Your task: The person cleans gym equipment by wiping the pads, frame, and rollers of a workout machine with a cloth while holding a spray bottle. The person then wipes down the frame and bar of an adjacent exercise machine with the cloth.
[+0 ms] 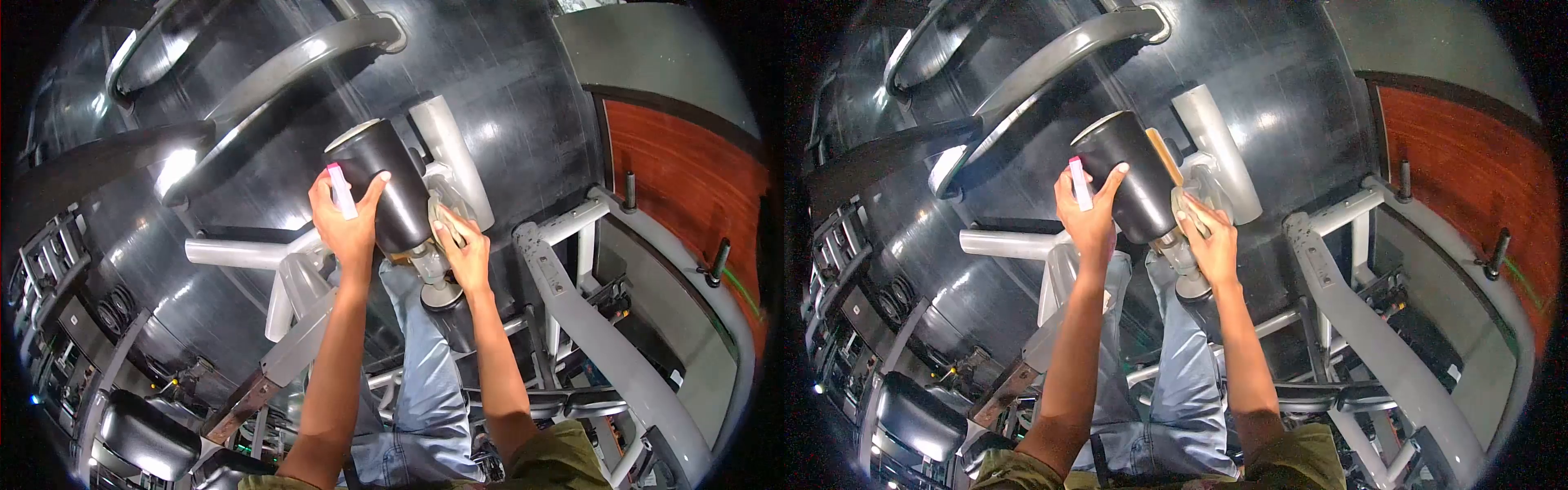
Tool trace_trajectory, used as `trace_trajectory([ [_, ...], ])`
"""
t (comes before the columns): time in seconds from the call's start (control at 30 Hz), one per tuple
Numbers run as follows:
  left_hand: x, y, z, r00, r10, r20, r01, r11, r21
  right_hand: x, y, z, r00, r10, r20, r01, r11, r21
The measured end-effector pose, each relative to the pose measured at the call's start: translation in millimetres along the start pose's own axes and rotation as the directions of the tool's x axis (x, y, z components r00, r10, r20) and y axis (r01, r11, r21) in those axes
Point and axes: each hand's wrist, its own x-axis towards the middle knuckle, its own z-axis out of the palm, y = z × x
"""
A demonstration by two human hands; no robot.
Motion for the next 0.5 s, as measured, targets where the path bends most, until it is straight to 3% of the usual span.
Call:
trace_trajectory([
  [0.03, 0.0, -3.8, 0.6, 1.0, 0.012, -0.003, -0.012, 1.0, -0.01, 4.4, 2.4, 2.1, 0.997, -0.068, -0.025, 0.068, 0.998, -0.007],
  [0.13, -0.3, -14.1, 0.6, 0.998, 0.069, -0.007, -0.069, 0.993, -0.093, 33.8, 0.1, 13.6, 0.998, -0.033, -0.046, 0.033, 0.999, -0.004],
  [0.17, 0.3, -17.3, -2.0, 0.998, 0.069, -0.006, -0.069, 0.994, -0.088, 47.8, -4.7, 22.6, 0.993, -0.086, -0.081, 0.089, 0.995, 0.039],
  [0.23, 3.8, -24.9, -9.7, 0.983, -0.123, 0.137, 0.138, 0.985, -0.105, 79.5, -24.0, 35.4, 0.994, -0.092, -0.053, 0.096, 0.992, 0.078],
  [0.33, 13.6, -60.2, -15.0, 0.955, -0.164, 0.247, 0.207, 0.965, -0.16, 121.9, -56.2, 47.4, 0.987, -0.157, -0.025, 0.159, 0.979, 0.124],
  [0.37, 16.2, -54.3, -20.8, 0.897, -0.257, 0.359, 0.357, 0.901, -0.247, 132.2, -65.3, 48.5, 0.981, -0.186, 0.047, 0.172, 0.962, 0.211],
  [0.43, 23.8, -67.8, -22.3, 0.871, -0.301, 0.388, 0.417, 0.871, -0.261, 134.5, -64.7, 49.7, 0.97, -0.212, 0.116, 0.17, 0.94, 0.296],
  [0.5, 31.3, -86.0, -24.9, 0.822, -0.333, 0.462, 0.494, 0.821, -0.286, 126.9, -57.8, 49.5, 0.927, -0.374, 0.043, 0.353, 0.904, 0.241],
])
